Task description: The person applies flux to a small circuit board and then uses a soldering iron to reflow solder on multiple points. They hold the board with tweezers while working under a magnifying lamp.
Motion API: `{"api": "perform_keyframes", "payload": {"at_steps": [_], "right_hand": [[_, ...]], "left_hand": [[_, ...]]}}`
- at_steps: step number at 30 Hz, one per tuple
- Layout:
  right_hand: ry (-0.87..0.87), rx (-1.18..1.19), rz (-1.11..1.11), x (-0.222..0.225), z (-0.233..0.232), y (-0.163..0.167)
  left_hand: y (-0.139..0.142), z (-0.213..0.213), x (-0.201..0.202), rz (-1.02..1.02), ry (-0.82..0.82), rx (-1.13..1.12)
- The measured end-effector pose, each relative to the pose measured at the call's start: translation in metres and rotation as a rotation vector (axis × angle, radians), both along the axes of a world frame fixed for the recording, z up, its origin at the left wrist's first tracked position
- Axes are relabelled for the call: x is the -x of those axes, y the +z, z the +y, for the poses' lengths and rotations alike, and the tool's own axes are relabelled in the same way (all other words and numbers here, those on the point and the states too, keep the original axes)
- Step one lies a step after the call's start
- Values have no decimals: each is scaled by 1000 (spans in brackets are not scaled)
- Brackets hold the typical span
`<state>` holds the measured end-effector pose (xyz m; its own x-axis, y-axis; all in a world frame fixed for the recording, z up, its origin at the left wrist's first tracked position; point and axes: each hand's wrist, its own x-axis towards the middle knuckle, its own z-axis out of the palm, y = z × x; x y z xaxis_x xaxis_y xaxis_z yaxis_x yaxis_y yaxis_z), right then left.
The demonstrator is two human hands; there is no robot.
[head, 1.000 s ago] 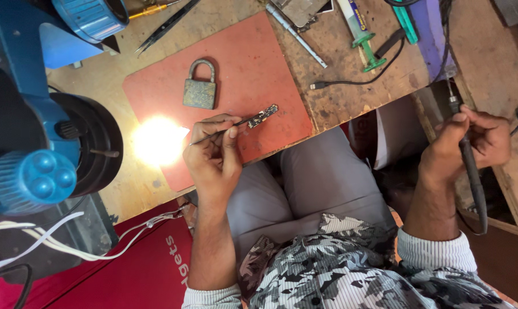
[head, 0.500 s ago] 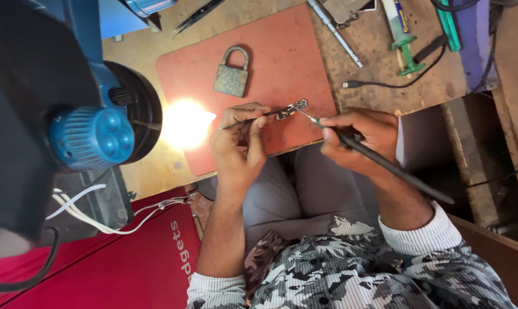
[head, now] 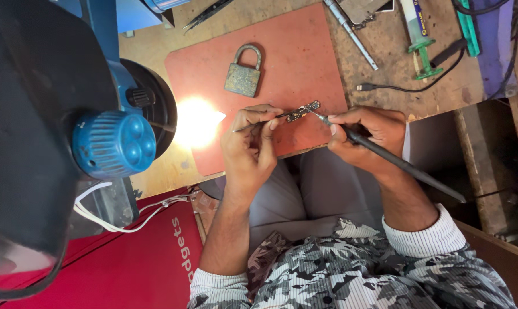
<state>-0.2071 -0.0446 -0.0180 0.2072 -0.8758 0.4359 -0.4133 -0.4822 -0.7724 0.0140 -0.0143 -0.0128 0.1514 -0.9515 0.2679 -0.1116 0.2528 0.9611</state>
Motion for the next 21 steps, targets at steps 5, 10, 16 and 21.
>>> {"api": "perform_keyframes", "payload": {"at_steps": [5, 10, 16, 21], "right_hand": [[3, 6, 2, -2, -1, -1], [14, -2, 5, -1, -2, -3], [10, 7, -5, 0, -3, -6], [19, 12, -19, 0, -2, -8]], "left_hand": [[0, 0, -1, 30, -3, -15], [0, -1, -2, 21, -4, -17], [0, -1, -1, 32, -13, -15], [0, 0, -1, 57, -18, -33]]}}
